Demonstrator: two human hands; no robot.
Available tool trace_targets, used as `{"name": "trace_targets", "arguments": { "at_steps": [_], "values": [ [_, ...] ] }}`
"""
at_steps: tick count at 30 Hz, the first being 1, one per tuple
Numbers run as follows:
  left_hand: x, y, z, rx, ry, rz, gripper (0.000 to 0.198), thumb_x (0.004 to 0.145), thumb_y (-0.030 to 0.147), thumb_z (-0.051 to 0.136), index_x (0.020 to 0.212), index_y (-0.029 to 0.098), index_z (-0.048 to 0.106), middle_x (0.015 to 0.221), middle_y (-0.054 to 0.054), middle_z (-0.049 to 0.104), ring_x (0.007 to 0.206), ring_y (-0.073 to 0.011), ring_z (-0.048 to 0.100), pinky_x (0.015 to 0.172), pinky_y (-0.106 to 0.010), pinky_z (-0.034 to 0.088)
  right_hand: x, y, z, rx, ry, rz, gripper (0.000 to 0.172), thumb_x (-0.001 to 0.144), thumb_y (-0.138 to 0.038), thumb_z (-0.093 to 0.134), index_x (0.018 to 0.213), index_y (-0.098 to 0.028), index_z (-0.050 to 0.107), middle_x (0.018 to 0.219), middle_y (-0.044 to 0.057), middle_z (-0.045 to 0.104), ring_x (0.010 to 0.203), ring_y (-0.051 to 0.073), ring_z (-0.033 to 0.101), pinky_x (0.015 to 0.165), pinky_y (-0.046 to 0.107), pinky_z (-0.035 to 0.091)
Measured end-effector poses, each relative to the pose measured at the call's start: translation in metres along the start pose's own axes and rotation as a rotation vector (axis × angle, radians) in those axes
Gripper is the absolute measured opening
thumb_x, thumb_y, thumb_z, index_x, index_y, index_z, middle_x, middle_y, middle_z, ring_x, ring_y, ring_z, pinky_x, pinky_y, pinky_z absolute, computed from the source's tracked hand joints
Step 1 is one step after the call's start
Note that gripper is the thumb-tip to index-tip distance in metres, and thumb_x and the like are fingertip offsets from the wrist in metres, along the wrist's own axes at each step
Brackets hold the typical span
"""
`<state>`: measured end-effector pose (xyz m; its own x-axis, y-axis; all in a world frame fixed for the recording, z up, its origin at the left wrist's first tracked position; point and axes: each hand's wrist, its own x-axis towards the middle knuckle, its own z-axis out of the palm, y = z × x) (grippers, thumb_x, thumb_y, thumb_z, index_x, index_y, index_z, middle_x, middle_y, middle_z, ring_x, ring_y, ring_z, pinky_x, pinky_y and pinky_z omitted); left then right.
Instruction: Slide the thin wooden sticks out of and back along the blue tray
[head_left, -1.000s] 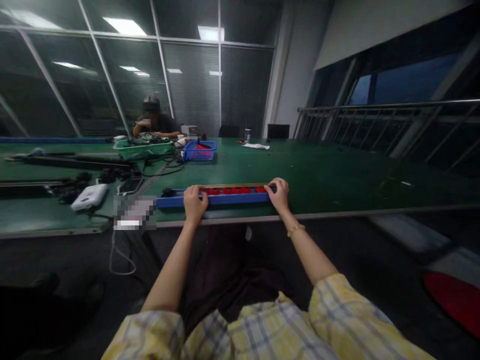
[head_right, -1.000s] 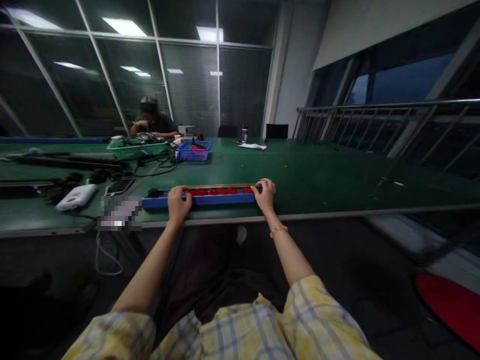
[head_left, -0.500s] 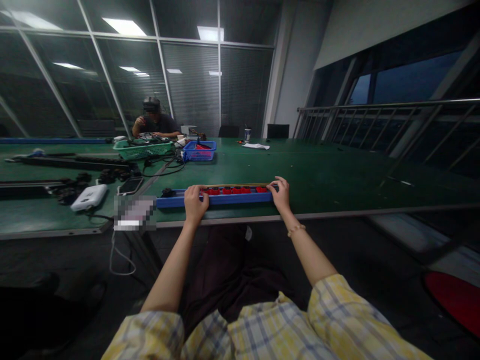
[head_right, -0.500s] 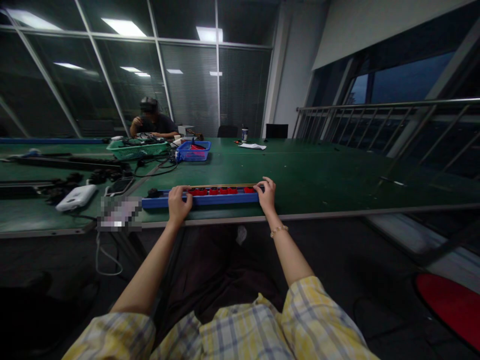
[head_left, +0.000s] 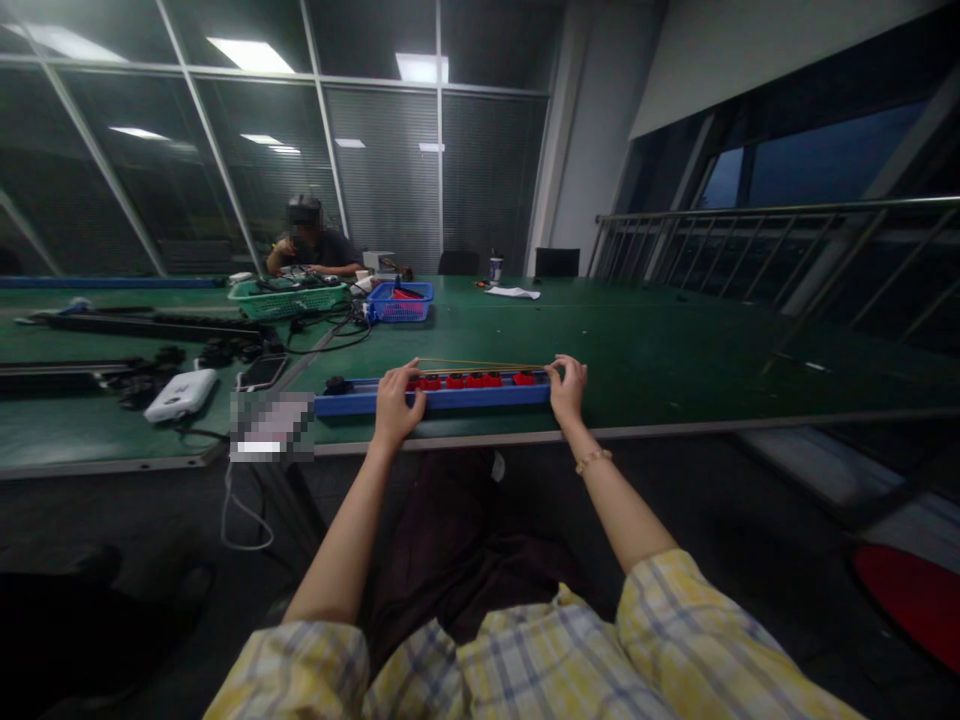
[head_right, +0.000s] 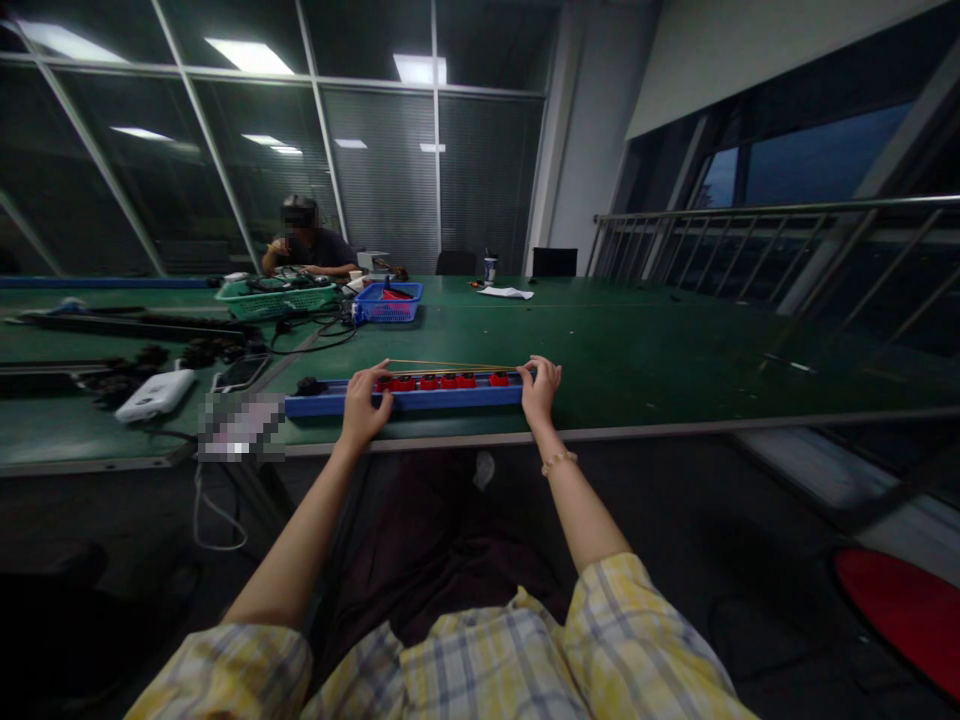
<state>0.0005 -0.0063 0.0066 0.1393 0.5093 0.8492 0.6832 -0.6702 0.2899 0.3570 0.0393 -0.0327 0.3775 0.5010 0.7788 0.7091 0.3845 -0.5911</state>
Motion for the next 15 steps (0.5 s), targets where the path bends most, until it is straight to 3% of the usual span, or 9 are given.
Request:
{"name": "trace_targets", "arguments": {
  "at_steps": [5,11,15],
  "values": [
    [0.001,0.0,0.001,-0.004,-0.026,-0.009,0.03,0.083,0.018,0.052,0.112,0.022,0.059,0.131,-0.008,0.065,0.119,-0.0254,0.058,0.104,-0.043,0.044,0.0,-0.001,-0.001,0.031,0.054,0.061,0.031,0.095,-0.051,0.046,0.085,-0.023,0.054,0.11,0.009,0.069,0.113,0.022,0.057,0.117,0.048,0.02],
    [0.001,-0.003,0.003,0.011,-0.028,-0.044,0.023,0.085,0.019,0.052,0.107,0.023,0.06,0.125,-0.007,0.067,0.117,-0.0256,0.059,0.103,-0.043,0.044,0.002,0.006,-0.003,0.042,0.147,0.231,0.044,0.091,-0.062,0.045,0.09,-0.02,0.058,0.097,0.013,0.069,0.1,0.025,0.059,0.101,0.043,0.038],
    [0.001,-0.004,0.004,0.025,-0.02,-0.053,0.021,0.086,0.02,0.052,0.105,0.023,0.06,0.123,-0.007,0.068,0.116,-0.0259,0.059,0.102,-0.043,0.044,0.002,0.014,-0.003,0.0,0.195,0.335,0.048,0.093,-0.062,0.042,0.095,-0.017,0.059,0.098,0.016,0.069,0.094,0.025,0.061,0.092,0.038,0.042]
  ]
}}
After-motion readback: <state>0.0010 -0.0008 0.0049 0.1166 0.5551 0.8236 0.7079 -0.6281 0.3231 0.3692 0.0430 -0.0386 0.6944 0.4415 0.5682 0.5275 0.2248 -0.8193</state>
